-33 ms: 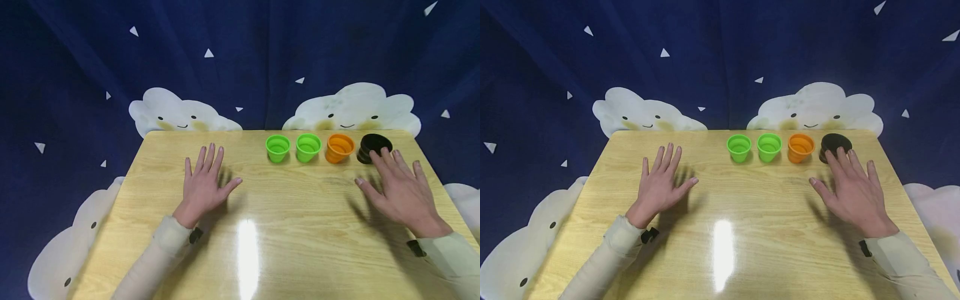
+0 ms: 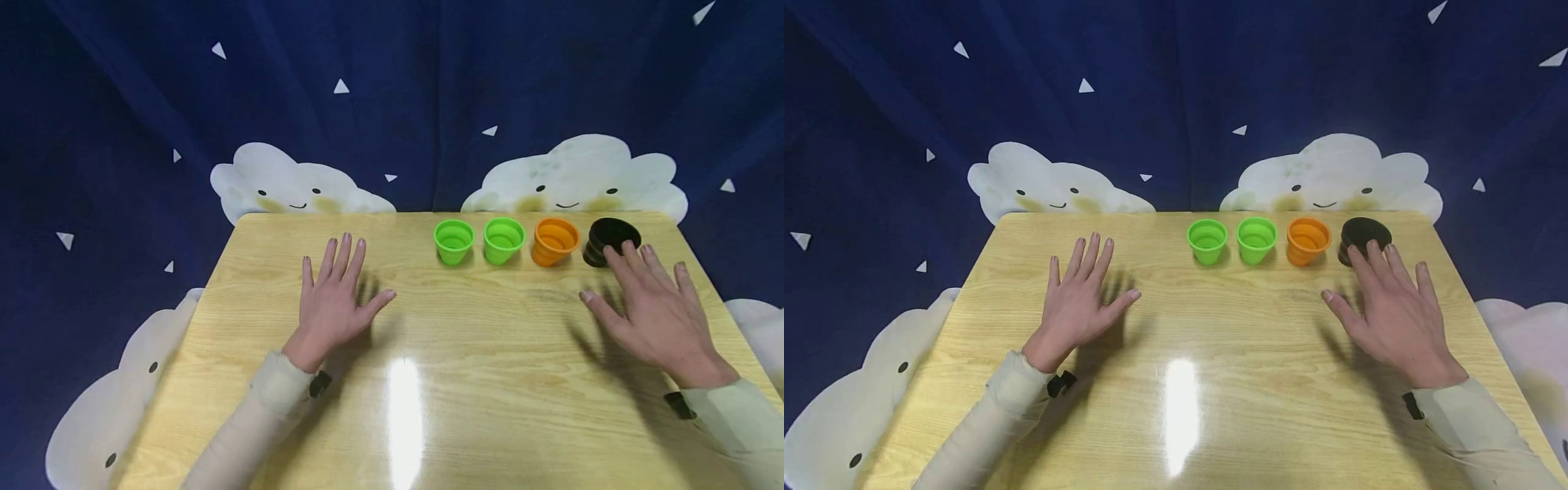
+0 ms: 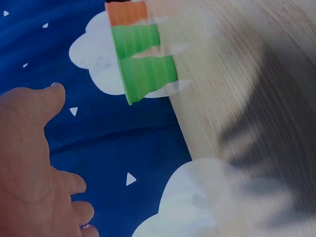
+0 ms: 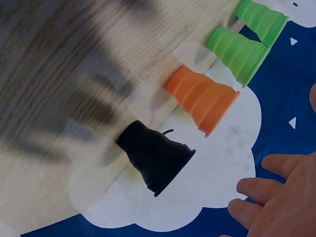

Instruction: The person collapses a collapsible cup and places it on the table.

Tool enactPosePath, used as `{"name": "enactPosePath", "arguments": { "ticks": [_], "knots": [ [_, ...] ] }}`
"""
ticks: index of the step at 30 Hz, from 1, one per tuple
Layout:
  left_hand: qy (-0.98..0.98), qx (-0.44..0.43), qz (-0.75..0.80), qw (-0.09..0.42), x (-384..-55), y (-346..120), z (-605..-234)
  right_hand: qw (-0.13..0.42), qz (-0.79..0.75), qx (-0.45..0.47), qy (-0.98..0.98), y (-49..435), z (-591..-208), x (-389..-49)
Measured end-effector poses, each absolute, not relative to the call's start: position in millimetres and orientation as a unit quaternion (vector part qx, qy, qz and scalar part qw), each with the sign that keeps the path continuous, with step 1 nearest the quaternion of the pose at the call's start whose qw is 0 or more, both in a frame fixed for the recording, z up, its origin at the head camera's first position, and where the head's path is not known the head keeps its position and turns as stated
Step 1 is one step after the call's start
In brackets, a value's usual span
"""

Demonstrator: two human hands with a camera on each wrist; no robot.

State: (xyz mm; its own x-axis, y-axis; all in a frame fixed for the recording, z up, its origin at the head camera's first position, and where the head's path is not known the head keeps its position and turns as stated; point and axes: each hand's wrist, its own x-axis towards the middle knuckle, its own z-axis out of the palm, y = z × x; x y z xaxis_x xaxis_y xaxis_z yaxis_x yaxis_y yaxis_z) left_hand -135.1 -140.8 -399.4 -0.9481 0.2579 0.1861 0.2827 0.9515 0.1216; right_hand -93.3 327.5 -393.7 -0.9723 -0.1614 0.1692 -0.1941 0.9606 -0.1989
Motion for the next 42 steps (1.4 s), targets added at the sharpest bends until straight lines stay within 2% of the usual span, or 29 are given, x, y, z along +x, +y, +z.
{"name": "enactPosePath", "arguments": {
  "ticks": [24, 32, 42],
  "knots": [
    [-0.983, -0.132, -0.119, 0.054, -140.5, -135.8, -393.6, 0.085, 0.150, 0.082, -0.982, 325.6, -395.2, -94.2],
    [-0.951, -0.120, -0.272, 0.084, -153.7, -131.4, -395.6, 0.090, 0.221, 0.084, -0.968, 315.2, -396.0, -100.1],
    [-0.887, -0.128, -0.434, 0.094, -172.4, -118.1, -405.2, 0.047, 0.299, 0.035, -0.953, 297.1, -392.3, -113.6]
  ]
}}
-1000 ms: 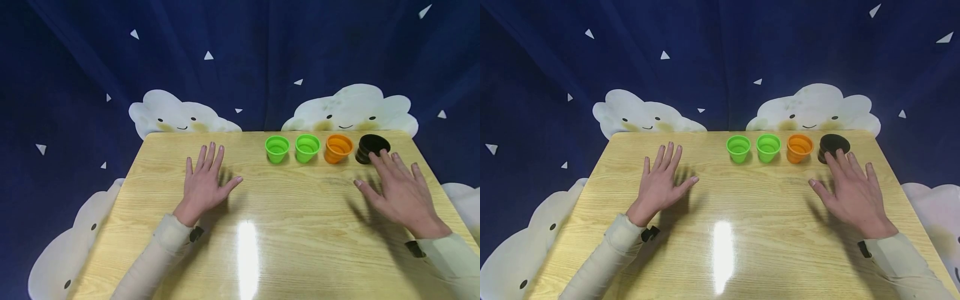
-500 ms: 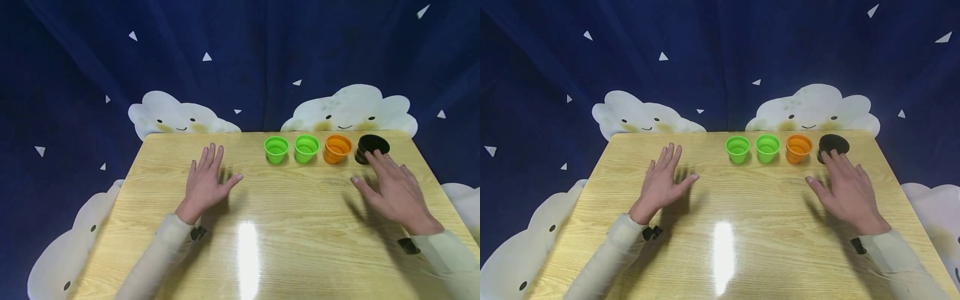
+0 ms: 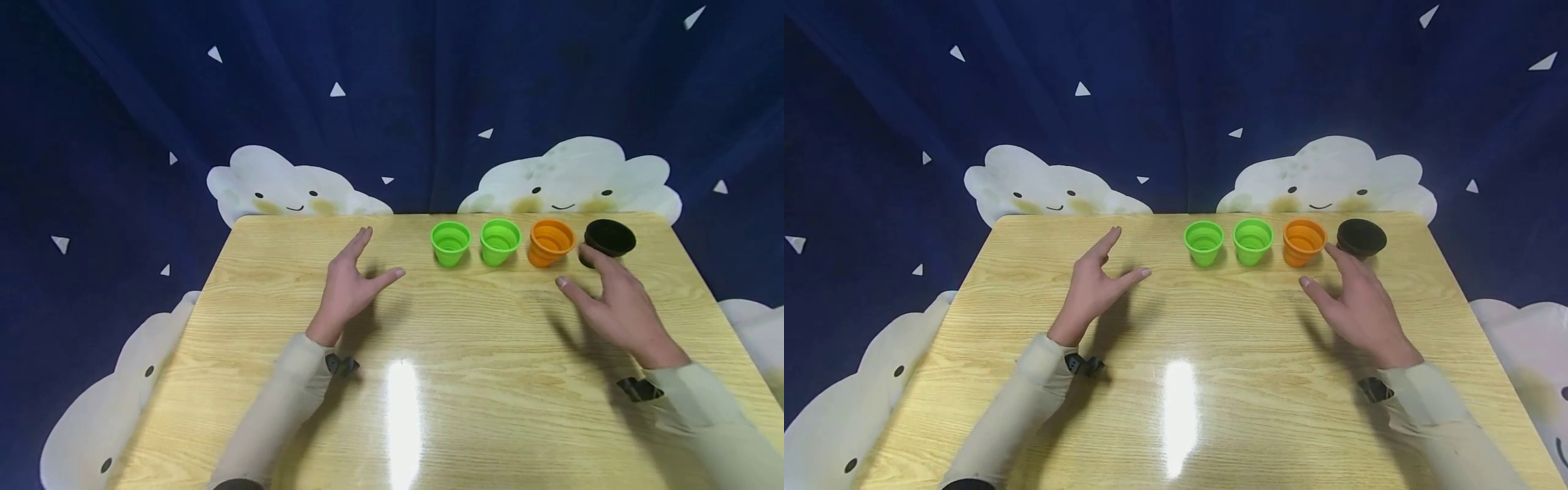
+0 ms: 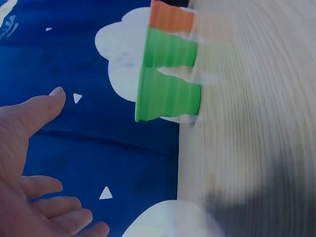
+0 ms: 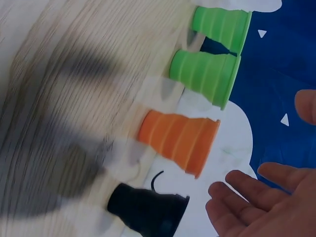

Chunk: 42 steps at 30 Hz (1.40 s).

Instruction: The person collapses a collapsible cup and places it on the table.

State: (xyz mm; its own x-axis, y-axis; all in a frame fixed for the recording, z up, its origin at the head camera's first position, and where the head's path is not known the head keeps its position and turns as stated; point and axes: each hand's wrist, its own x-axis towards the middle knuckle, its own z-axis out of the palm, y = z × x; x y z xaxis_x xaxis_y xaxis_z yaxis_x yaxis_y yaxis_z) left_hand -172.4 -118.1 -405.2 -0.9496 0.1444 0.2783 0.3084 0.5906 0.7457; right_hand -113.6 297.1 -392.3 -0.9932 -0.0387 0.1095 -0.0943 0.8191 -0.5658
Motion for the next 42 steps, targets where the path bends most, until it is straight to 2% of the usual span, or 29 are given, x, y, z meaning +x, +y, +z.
{"name": "enactPosePath", "arguments": {
  "ticks": [12, 19, 26, 42],
  "knots": [
    [-0.821, -0.094, -0.562, 0.043, -190.2, -88.2, -416.2, 0.066, 0.397, 0.025, -0.915, 268.8, -403.1, -130.1],
    [-0.797, -0.085, -0.597, 0.034, -201.1, -72.1, -425.1, 0.077, 0.425, 0.040, -0.901, 255.3, -409.1, -141.8],
    [-0.781, -0.095, -0.616, 0.044, -210.5, -57.7, -433.9, 0.070, 0.445, 0.044, -0.892, 237.9, -414.3, -154.8],
    [-0.739, -0.102, -0.666, 0.014, -227.6, -30.5, -450.5, 0.034, 0.495, 0.046, -0.867, 202.9, -419.5, -175.7]
  ]
}}
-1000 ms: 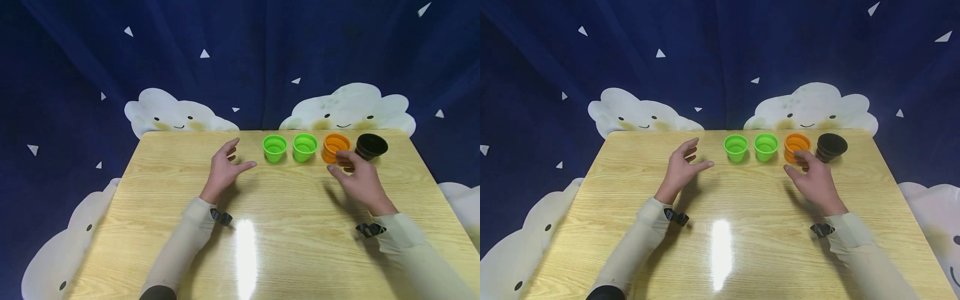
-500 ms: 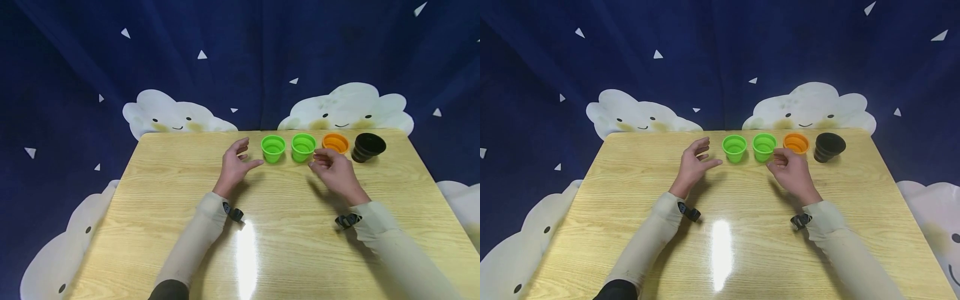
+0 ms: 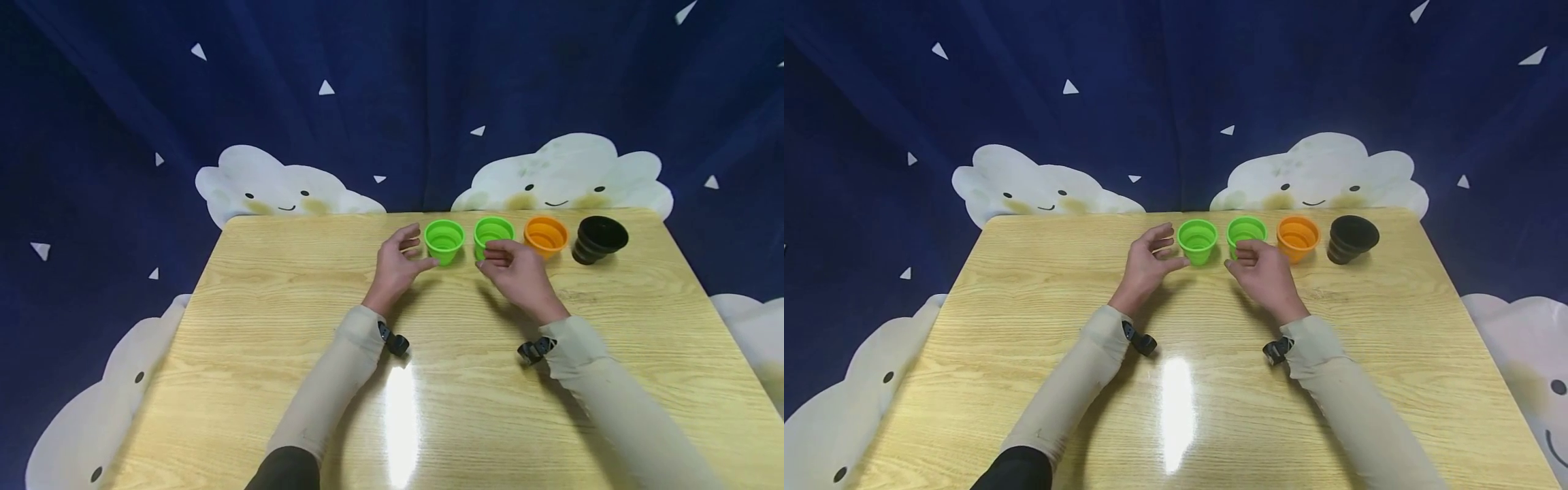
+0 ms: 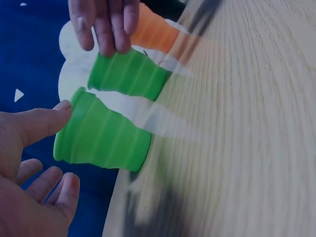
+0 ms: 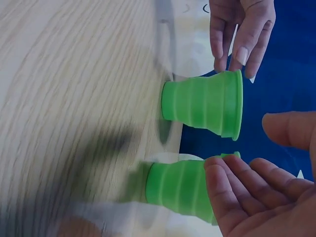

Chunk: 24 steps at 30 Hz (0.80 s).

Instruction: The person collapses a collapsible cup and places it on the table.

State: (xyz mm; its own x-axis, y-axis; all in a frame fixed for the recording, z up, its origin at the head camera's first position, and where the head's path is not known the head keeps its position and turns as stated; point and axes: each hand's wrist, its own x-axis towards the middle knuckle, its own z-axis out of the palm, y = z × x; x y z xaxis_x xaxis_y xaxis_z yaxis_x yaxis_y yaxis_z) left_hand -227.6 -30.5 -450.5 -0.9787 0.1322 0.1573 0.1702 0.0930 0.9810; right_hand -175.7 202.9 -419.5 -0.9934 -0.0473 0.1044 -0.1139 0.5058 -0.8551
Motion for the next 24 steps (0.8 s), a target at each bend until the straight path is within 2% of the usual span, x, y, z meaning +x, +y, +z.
{"name": "enactPosePath", "arguments": {
  "ticks": [17, 24],
  "knots": [
    [-0.738, -0.090, -0.669, 0.011, -235.2, -23.5, -454.3, 0.030, 0.492, 0.039, -0.869, 174.3, -429.4, -186.9],
    [-0.715, -0.101, -0.692, 0.005, -239.2, -18.1, -461.2, 0.046, 0.492, 0.025, -0.869, 163.3, -436.3, -191.0]
  ]
}}
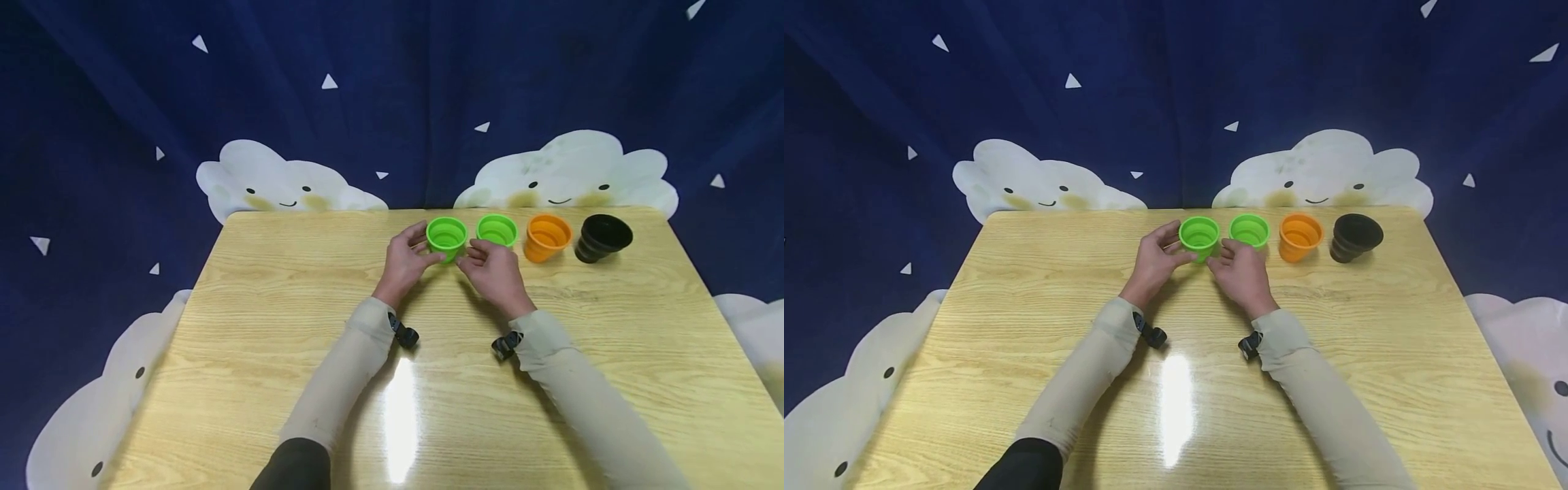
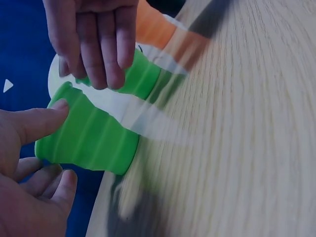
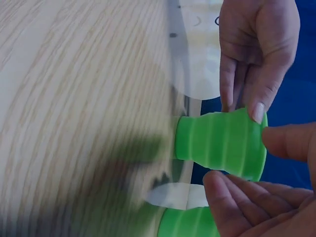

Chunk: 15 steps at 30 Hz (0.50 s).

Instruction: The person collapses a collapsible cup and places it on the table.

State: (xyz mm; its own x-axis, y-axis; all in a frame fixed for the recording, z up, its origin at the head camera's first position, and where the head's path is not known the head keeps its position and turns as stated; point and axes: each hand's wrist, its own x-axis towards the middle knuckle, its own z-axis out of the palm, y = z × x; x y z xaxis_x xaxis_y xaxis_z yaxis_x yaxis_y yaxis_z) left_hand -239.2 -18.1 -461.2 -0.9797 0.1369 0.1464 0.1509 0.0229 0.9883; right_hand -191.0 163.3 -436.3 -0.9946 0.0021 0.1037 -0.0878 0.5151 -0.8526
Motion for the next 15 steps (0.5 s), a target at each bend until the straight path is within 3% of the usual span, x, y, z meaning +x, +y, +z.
{"name": "enactPosePath", "arguments": {
  "ticks": [15],
  "knots": [
    [-0.692, -0.090, -0.716, 0.012, -241.1, -8.7, -462.1, 0.053, 0.504, 0.020, -0.862, 149.1, -451.1, -207.0]
  ]
}}
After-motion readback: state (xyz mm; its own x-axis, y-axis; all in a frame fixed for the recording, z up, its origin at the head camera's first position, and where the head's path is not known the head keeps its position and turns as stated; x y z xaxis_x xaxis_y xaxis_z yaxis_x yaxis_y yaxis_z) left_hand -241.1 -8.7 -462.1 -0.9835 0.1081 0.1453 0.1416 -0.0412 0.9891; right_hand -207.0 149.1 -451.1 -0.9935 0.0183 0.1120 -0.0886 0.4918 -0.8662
